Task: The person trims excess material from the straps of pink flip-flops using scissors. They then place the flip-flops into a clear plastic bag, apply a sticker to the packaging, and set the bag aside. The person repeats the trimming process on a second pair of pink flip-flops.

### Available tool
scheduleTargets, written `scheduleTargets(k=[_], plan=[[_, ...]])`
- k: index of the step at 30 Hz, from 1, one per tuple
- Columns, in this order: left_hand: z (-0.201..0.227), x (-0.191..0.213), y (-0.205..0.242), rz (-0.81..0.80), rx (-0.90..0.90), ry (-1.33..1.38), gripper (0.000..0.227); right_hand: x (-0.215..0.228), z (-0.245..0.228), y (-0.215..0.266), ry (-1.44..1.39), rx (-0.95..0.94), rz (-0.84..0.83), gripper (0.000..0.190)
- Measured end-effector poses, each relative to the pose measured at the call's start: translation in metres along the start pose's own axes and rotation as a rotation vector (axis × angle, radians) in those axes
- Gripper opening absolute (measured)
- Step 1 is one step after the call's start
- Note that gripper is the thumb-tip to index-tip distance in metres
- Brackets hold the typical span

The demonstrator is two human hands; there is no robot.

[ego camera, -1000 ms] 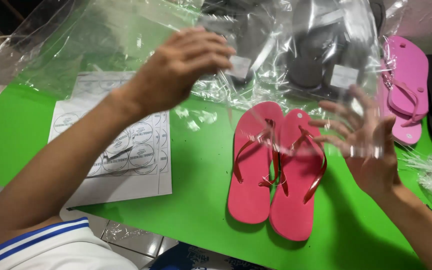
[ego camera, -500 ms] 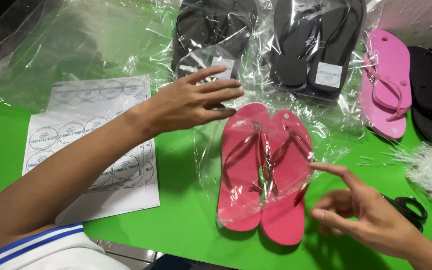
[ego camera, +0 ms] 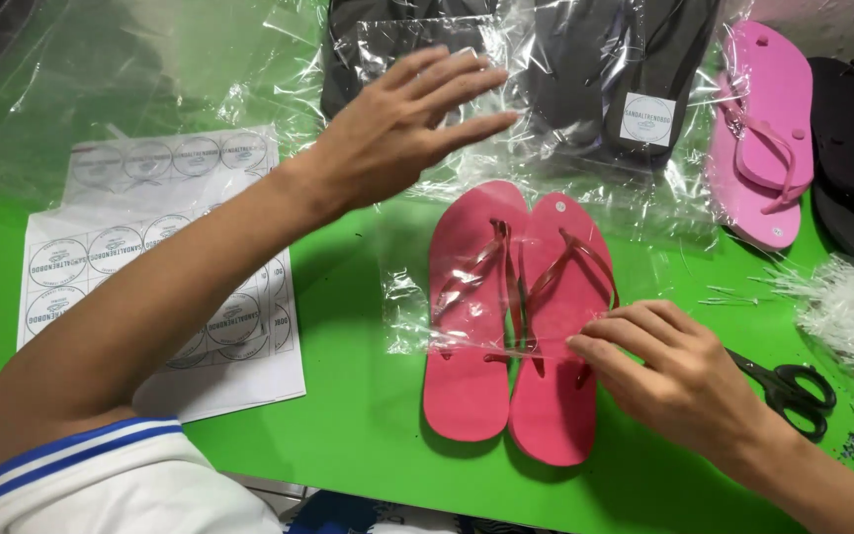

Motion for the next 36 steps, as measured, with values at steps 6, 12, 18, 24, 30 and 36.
scheduleTargets(k=[6, 12, 18, 24, 30, 36], plan=[[0.094, 0.028, -0.003, 0.056, 0.003, 0.507, 0.033, -0.002, -0.027, 0.023, 0.186, 0.14, 0.027, 0.031], [0.139, 0.037, 0.009, -0.187, 0.04, 0.488, 0.056, -0.012, -0.027, 0.038, 0.241, 0.106, 0.013, 0.034], [0.164, 0.033, 0.019, -0.271, 0.064, 0.611, 0.063, -0.009, -0.029, 0.037, 0.265, 0.081, 0.067, 0.037], [0.165, 0.033, 0.029, -0.153, 0.125, 0.441, 0.037, -0.02, -0.031, 0.065, 0.234, 0.165, 0.009, 0.039], [0.16, 0.048, 0.026, -0.056, 0.235, 0.281, 0.026, -0.018, -0.029, 0.064, 0.221, 0.074, -0.048, 0.048], [0.181, 0.036, 0.025, -0.166, 0.224, 0.507, 0.033, -0.013, -0.035, 0.055, 0.218, 0.087, -0.028, 0.04]])
Point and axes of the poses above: each hand's wrist, its own y-axis away from the middle knuckle, its own x-axis out of the back of the hand, z = x × y, the point moved 8 cm from there along -y, towards the middle knuckle, and after that the axes turned 10 degrees about -x, right-handed, at the moved point
